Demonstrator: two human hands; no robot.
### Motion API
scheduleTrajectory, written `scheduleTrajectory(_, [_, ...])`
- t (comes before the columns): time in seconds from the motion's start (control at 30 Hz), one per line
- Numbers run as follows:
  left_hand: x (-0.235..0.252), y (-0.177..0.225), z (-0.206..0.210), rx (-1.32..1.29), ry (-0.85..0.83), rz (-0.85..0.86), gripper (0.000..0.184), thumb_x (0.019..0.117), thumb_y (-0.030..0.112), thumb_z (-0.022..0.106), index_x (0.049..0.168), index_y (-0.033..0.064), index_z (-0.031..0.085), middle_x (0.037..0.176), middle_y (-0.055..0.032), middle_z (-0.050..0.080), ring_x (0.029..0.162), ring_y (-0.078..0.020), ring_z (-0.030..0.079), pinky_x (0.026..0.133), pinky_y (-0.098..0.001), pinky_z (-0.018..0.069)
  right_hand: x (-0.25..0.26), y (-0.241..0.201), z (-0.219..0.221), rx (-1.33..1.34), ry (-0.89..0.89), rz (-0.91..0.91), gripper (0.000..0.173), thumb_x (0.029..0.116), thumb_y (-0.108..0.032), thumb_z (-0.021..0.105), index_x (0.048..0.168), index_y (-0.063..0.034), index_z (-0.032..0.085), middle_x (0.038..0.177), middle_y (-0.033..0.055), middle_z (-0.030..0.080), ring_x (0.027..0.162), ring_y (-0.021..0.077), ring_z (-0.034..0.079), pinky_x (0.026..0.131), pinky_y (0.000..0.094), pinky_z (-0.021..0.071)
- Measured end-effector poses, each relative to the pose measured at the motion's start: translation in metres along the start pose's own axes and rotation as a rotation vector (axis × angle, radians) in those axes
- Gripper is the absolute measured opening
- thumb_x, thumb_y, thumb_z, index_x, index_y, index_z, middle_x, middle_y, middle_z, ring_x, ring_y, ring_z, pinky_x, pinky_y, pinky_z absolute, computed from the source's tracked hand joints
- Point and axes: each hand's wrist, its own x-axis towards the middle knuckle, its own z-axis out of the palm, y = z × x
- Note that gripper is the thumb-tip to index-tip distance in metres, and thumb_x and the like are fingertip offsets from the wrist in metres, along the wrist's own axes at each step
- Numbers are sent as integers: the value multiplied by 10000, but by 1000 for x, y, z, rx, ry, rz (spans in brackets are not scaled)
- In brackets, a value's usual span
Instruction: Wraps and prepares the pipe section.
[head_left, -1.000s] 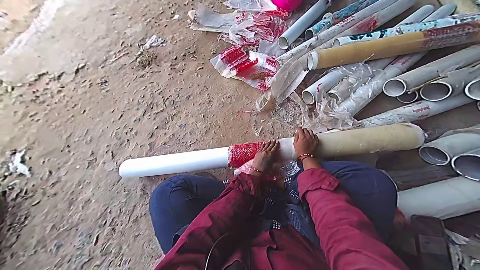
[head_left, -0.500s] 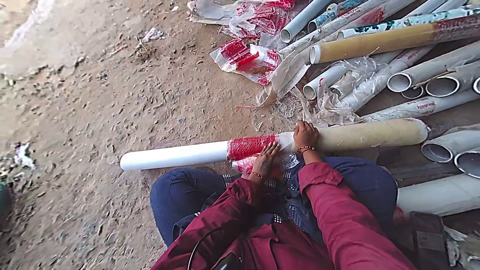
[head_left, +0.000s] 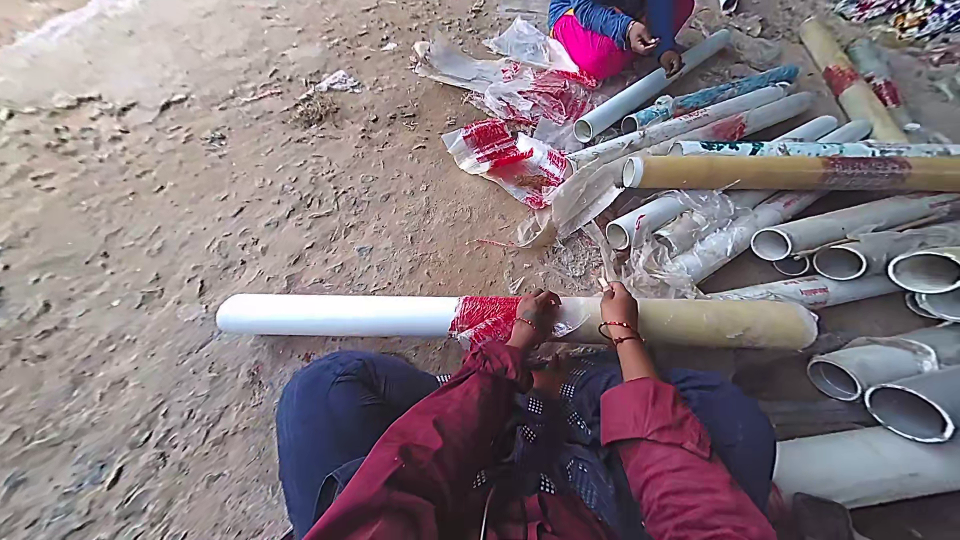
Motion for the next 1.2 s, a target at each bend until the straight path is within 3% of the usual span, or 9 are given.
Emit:
scheduleTrajectory(0.1, [-3,-19,9,-84,145,194,260,996,37,539,1137,-23,750,1135,-253,705,1135,-400,648,1062,-500,457,3,9,-2,3,-174,4,345,1086,-36,399,1371,62,568,1207,248,670,1111,325,650,1011,455,470])
scheduleTrajectory(0.23, [0,-26,-5,-160,60,205,288,987,-18,533,1185,-35,742,1102,-277,698,1086,-380,658,1039,-481,474,5,6,3,0,-259,-2,317,1099,-71,405,1319,68,587,1072,204,677,929,246,650,893,400,501])
scheduleTrajectory(0.37, [3,-29,-6,-176,52,215,286,971,-32,542,1148,-15,766,1079,-268,702,1081,-381,651,1036,-483,468,7,-4,7,-134,-240,-16,340,1114,-129,389,1265,74,616,1132,231,690,992,291,696,942,440,523])
scheduleTrajectory(0.7, [-2,-35,1,-202,81,251,276,963,-35,551,1120,-15,778,1068,-269,712,1095,-390,654,1045,-490,465,15,-21,1,-454,-371,-81,299,1077,-104,447,1192,85,648,1200,262,671,1131,349,656,1005,507,472])
scheduleTrajectory(0.9, [2,-36,0,-160,62,249,290,967,-43,542,1128,4,779,1068,-244,714,1080,-377,660,1027,-498,476,15,-12,1,-358,-360,-49,247,1063,-86,477,1107,84,651,1046,217,673,922,263,654,883,437,496])
scheduleTrajectory(1.2, [8,-37,-1,-172,79,226,238,955,-53,585,1089,-14,778,1064,-221,713,1080,-356,657,1014,-498,481,-28,3,4,-346,-340,-78,277,1066,-78,456,1063,112,657,1040,266,673,981,340,658,913,496,481])
